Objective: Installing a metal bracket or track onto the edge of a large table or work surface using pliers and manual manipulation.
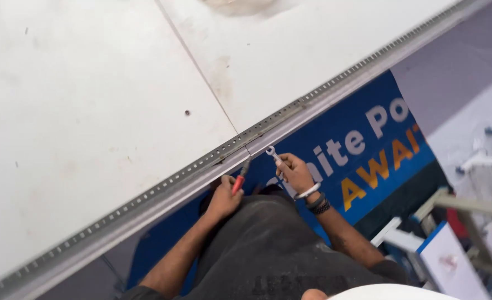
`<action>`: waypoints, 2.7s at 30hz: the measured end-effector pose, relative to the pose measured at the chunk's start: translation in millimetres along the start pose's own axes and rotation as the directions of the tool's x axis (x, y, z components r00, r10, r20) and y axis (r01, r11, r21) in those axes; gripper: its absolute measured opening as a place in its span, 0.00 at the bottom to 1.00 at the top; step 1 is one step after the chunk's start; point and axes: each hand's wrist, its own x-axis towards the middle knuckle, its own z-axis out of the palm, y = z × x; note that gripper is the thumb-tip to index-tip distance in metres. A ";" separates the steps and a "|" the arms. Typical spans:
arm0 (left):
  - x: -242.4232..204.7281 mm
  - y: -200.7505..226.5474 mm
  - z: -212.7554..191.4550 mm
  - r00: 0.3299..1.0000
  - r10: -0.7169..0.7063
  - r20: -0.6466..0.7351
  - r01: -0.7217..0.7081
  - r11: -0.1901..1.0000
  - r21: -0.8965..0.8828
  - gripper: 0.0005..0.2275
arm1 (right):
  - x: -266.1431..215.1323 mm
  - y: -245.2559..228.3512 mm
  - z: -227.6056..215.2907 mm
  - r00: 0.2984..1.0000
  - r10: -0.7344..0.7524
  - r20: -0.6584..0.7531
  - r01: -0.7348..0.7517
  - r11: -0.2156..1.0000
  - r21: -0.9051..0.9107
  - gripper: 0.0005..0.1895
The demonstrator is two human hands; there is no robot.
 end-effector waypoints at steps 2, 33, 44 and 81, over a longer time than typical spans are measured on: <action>-3.4 13.4 4.6 0.962 -0.050 -0.267 0.045 0.999 -0.023 0.21 | 35.6 -13.1 -14.3 0.992 -0.085 0.098 0.096 0.990 -0.105 0.16; -42.9 14.7 138.6 0.433 -0.255 -0.864 -0.128 0.932 -0.339 0.16 | 121.1 -3.3 62.9 0.383 -0.399 0.833 0.924 0.177 -0.339 0.15; -9.6 9.0 121.5 0.569 -0.176 -0.803 0.248 0.968 -0.036 0.24 | 168.3 -38.6 42.4 0.706 -0.222 0.673 0.645 0.595 -0.480 0.25; -8.1 96.2 115.1 0.469 -0.275 -0.839 0.408 0.910 -0.069 0.45 | 119.4 68.2 65.5 0.520 -0.060 0.852 0.395 0.901 -0.178 0.26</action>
